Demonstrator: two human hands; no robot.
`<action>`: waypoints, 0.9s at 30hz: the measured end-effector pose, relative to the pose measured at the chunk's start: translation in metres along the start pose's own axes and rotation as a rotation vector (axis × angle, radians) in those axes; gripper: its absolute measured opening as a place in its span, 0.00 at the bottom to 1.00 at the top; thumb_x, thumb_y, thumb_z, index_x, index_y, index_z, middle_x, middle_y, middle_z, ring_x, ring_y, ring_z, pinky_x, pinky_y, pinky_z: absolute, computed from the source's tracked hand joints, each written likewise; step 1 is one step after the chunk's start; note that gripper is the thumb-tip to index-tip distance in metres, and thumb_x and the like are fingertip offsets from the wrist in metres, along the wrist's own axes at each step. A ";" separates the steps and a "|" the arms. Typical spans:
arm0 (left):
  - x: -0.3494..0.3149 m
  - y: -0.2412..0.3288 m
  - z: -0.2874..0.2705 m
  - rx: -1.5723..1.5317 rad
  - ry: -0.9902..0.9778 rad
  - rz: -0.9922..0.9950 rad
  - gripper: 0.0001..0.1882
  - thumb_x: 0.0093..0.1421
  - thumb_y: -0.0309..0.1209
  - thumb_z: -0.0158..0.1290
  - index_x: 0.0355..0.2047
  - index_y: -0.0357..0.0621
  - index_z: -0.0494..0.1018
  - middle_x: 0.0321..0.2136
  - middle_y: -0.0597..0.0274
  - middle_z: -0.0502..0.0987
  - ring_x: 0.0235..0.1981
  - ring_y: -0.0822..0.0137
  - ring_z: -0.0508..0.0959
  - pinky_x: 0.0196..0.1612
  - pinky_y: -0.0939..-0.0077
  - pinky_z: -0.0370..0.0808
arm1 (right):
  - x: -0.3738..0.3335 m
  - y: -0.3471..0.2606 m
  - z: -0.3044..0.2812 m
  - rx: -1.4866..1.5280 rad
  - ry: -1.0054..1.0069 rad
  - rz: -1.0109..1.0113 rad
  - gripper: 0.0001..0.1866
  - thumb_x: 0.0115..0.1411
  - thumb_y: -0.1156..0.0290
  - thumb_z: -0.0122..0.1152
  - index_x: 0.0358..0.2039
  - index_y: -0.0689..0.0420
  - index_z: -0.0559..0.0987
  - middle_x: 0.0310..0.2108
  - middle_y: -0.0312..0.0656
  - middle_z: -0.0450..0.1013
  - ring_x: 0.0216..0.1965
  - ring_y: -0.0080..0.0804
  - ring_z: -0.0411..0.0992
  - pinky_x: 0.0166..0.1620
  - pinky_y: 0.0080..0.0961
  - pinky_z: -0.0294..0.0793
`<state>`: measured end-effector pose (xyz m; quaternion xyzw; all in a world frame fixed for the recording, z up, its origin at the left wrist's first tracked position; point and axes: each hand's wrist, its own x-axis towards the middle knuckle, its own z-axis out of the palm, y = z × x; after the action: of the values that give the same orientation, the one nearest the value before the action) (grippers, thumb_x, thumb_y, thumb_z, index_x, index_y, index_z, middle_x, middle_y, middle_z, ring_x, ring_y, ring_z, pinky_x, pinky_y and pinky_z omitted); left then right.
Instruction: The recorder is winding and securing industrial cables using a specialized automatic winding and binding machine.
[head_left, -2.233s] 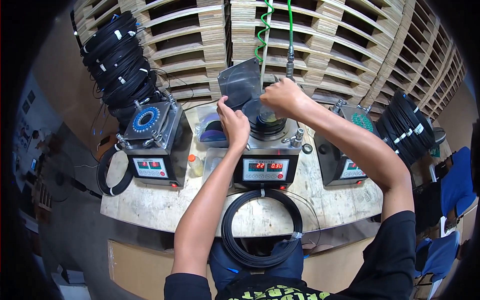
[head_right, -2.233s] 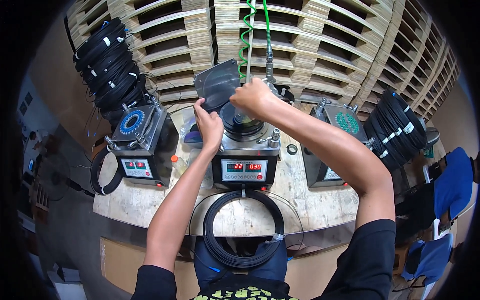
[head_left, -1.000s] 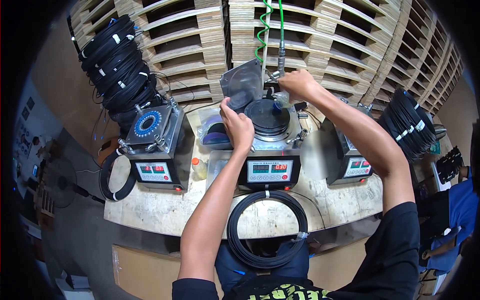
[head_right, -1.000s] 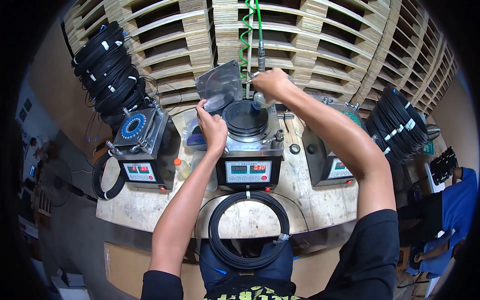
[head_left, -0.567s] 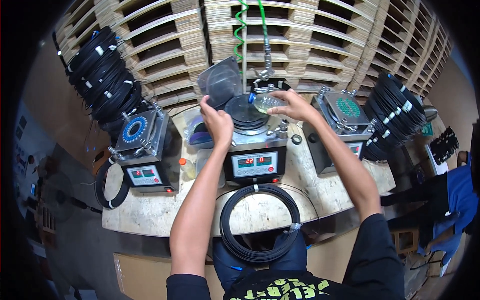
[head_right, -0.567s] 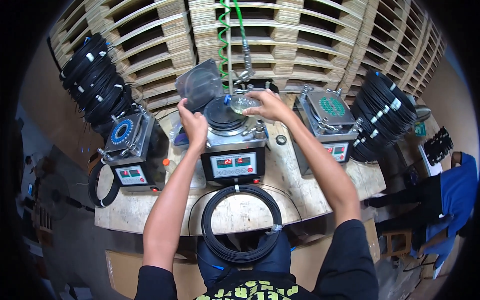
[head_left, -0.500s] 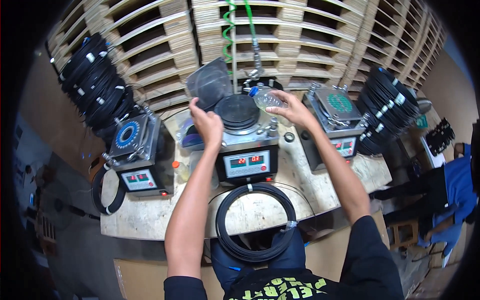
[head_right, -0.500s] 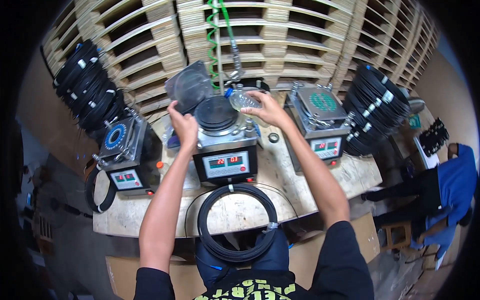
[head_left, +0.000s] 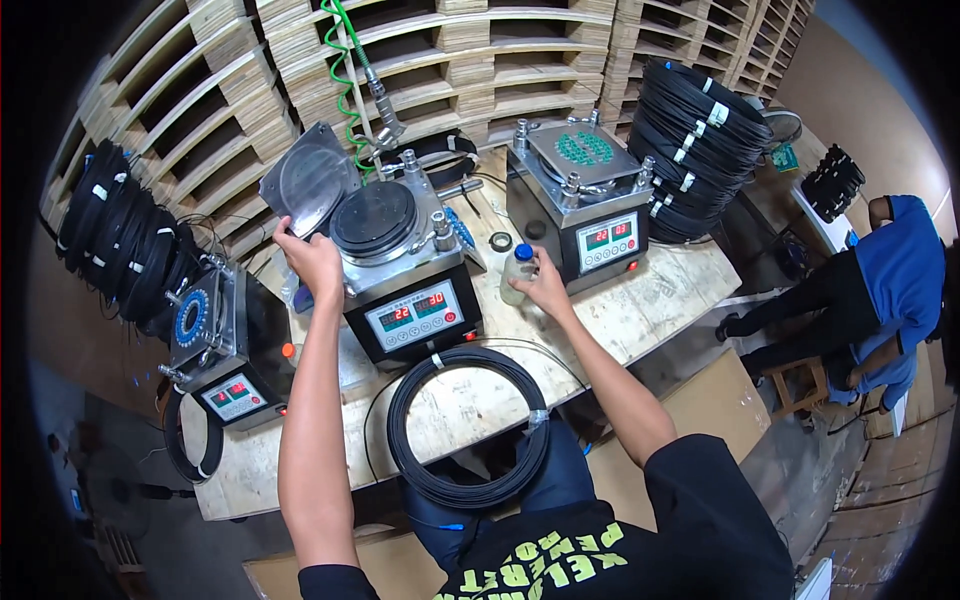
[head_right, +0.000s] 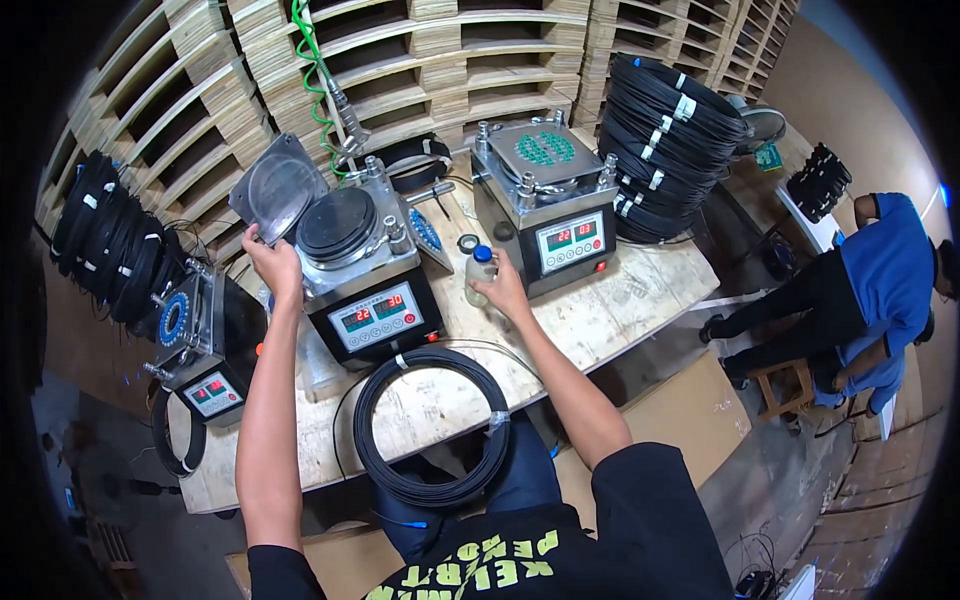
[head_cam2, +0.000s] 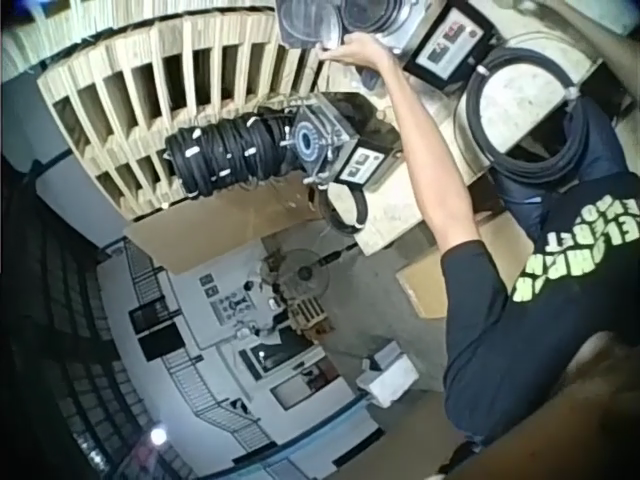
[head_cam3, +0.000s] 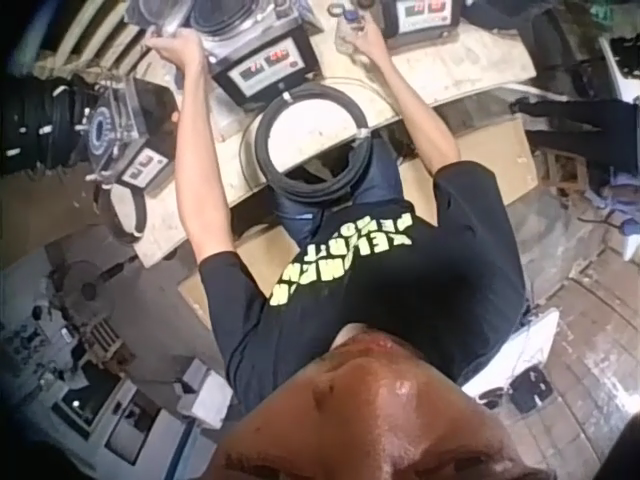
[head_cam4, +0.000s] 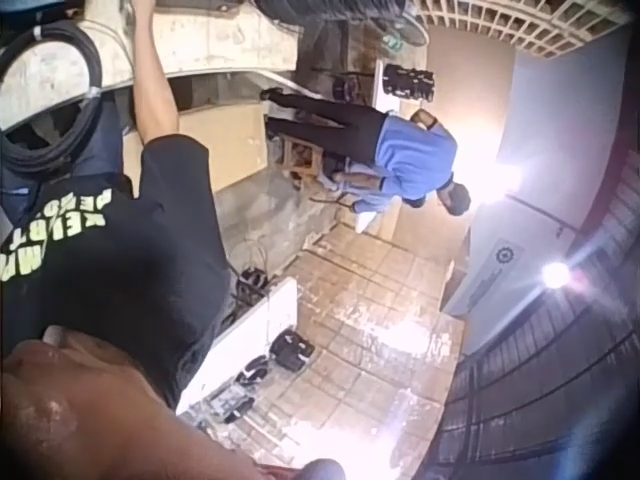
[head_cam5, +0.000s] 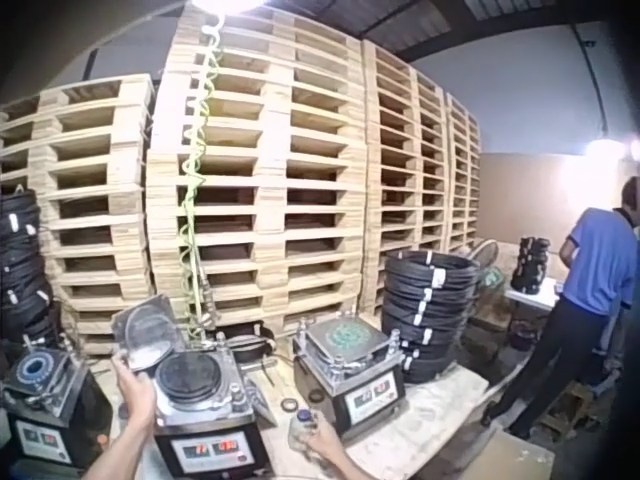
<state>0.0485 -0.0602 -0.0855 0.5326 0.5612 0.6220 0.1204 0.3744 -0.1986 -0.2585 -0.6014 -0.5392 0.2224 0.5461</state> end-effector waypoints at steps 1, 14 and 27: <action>-0.001 0.000 0.001 0.000 0.001 0.004 0.27 0.53 0.17 0.45 0.56 0.38 0.60 0.52 0.33 0.70 0.55 0.38 0.71 0.59 0.55 0.63 | -0.007 0.000 0.002 -0.014 0.017 0.041 0.36 0.48 0.72 0.76 0.55 0.59 0.67 0.47 0.45 0.75 0.49 0.33 0.74 0.55 0.30 0.71; -0.007 0.011 -0.002 -0.063 0.039 0.038 0.28 0.51 0.16 0.45 0.55 0.38 0.58 0.48 0.31 0.71 0.51 0.37 0.73 0.56 0.52 0.65 | 0.082 -0.130 0.005 0.051 0.111 -0.257 0.15 0.64 0.67 0.60 0.50 0.57 0.79 0.26 0.34 0.73 0.28 0.19 0.69 0.32 0.20 0.68; -0.008 0.015 -0.002 -0.061 0.077 0.057 0.25 0.50 0.14 0.43 0.51 0.35 0.59 0.46 0.33 0.70 0.52 0.35 0.70 0.54 0.49 0.65 | 0.224 -0.345 0.185 -0.105 -0.664 0.013 0.35 0.64 0.34 0.46 0.53 0.53 0.75 0.17 0.40 0.70 0.12 0.26 0.67 0.16 0.23 0.69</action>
<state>0.0566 -0.0721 -0.0769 0.5202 0.5308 0.6620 0.0970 0.1477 0.0171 0.0669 -0.5269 -0.6944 0.3817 0.3075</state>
